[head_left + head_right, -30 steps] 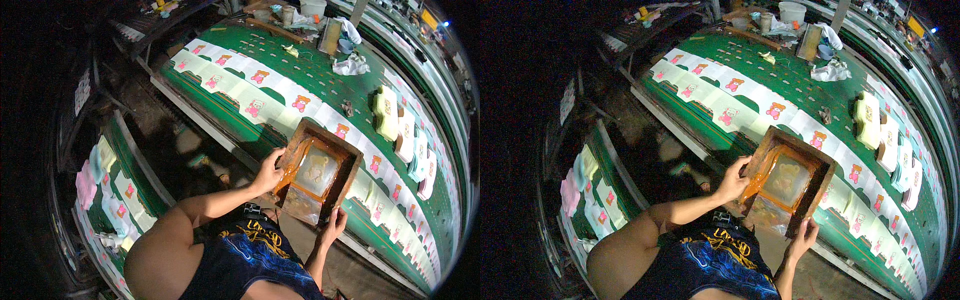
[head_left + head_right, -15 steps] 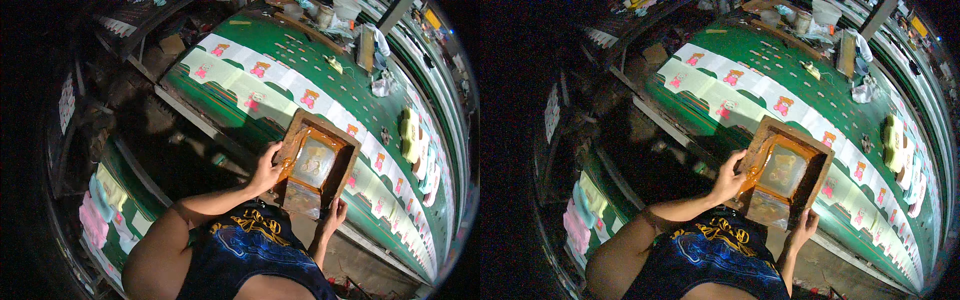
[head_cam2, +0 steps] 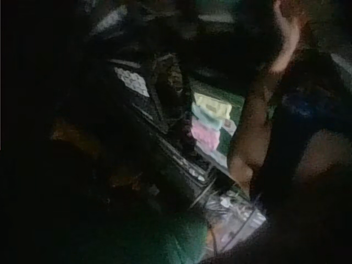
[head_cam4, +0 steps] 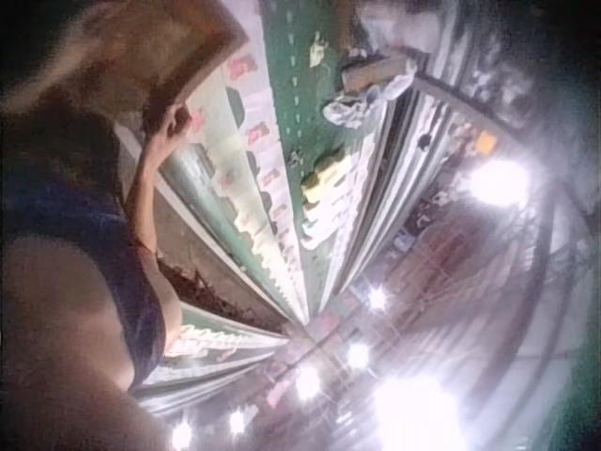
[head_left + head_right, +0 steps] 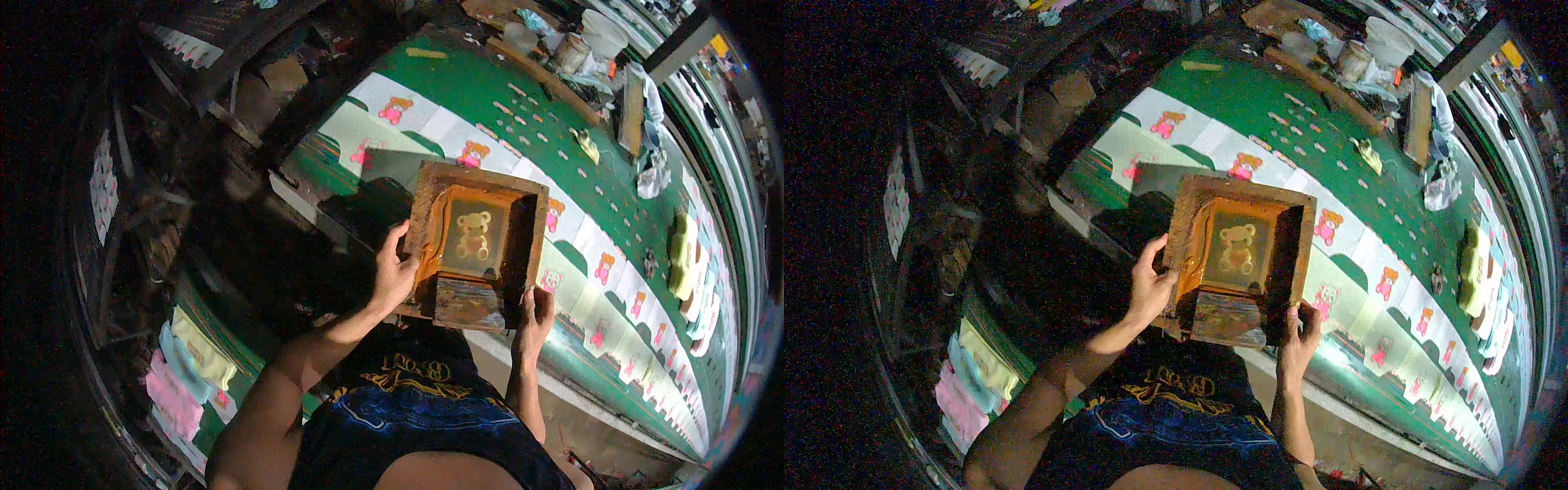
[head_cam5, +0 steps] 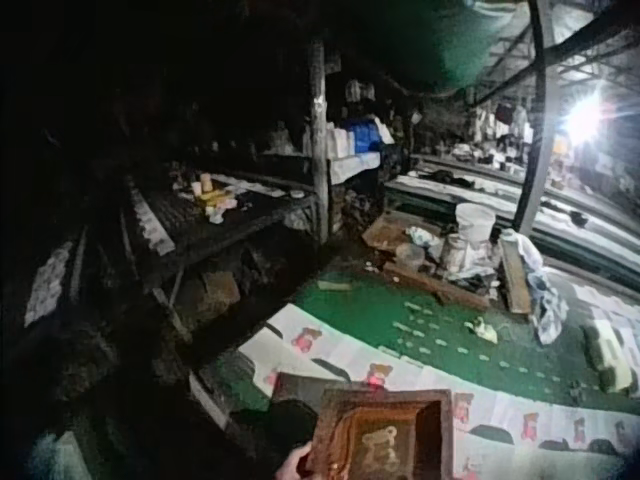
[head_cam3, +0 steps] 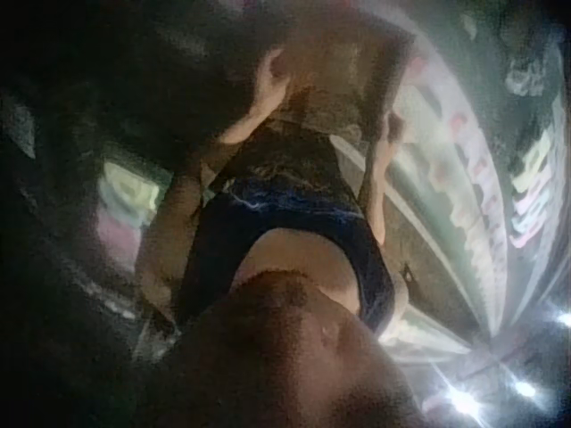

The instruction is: The person uses a wooden block with a bear design to stamp a pattern onto a moving strip of white fabric on a conveyor belt. The person repeatedly dips the block into a tray and presses it onto the fabric as it advances.

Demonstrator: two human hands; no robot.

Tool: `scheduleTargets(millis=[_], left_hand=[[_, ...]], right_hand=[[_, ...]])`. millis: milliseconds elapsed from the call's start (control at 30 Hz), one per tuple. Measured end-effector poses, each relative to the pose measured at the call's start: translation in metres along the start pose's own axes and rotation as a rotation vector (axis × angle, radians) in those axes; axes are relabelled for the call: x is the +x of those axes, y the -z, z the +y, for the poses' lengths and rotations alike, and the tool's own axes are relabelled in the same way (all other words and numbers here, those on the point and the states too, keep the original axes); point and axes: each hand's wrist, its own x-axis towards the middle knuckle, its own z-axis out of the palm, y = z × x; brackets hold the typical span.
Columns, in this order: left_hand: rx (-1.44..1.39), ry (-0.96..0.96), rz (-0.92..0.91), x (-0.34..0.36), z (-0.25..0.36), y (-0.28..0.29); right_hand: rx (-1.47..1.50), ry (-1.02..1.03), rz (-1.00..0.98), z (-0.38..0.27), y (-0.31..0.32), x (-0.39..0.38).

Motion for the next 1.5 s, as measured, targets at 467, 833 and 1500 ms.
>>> scheduleTargets(millis=[467,833,1500], left_hand=[[0.144,-0.139,0.016,0.195,0.028,0.071],[-0.004,-0.376,-0.158,0.326,0.106,0.111],[0.154,-0.031,-0.45,0.309,-0.087,0.24]], right_hand=[[0.102,0.075,-0.097,-0.081,-0.133,0.113],[0.181,0.277,-0.025,-0.141,-0.21,0.15],[0.191,-0.236,0.134,-0.032,-0.359,-0.023]])
